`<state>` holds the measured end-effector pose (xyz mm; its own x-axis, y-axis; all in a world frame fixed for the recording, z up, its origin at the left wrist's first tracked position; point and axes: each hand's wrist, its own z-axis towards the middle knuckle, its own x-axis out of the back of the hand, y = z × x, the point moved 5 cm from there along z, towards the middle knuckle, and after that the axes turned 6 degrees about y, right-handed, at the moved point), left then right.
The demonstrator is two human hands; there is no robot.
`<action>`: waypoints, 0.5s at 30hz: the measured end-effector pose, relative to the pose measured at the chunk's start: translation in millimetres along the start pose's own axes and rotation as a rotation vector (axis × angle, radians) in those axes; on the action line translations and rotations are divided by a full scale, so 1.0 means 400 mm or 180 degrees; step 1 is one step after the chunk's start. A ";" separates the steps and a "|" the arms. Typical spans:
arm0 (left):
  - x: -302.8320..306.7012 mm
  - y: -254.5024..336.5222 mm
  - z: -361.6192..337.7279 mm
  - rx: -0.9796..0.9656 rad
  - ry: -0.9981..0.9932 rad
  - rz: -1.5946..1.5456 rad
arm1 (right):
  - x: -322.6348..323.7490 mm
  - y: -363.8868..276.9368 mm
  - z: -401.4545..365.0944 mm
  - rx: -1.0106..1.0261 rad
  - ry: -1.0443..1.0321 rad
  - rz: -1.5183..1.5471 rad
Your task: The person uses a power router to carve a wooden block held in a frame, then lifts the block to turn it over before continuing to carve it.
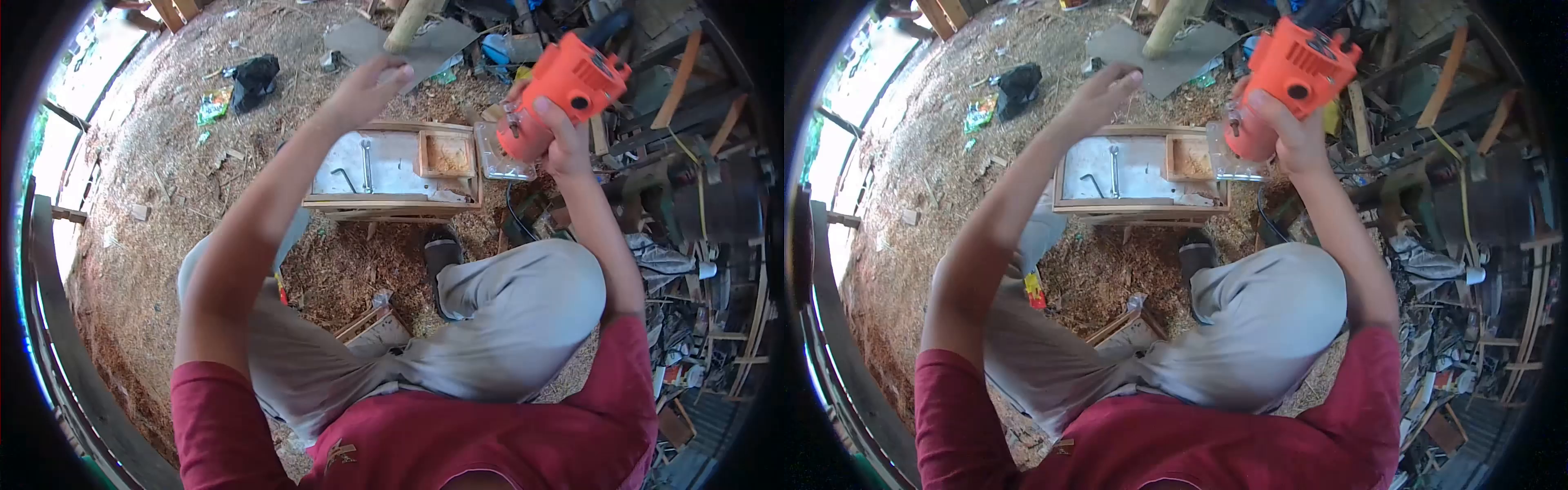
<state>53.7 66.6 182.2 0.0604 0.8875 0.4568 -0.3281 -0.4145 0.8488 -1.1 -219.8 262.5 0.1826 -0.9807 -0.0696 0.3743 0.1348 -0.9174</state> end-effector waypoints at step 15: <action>0.075 0.432 -0.188 -0.0410 0.0271 -0.1086 | -0.214 -0.082 -0.129 -0.0158 -0.0295 -0.1063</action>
<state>-72.0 36.6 322.5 0.1099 0.9861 0.1250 -0.4189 -0.0681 0.9055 -75.9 -147.7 278.3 0.1403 -0.9522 0.2712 0.3831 -0.2004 -0.9017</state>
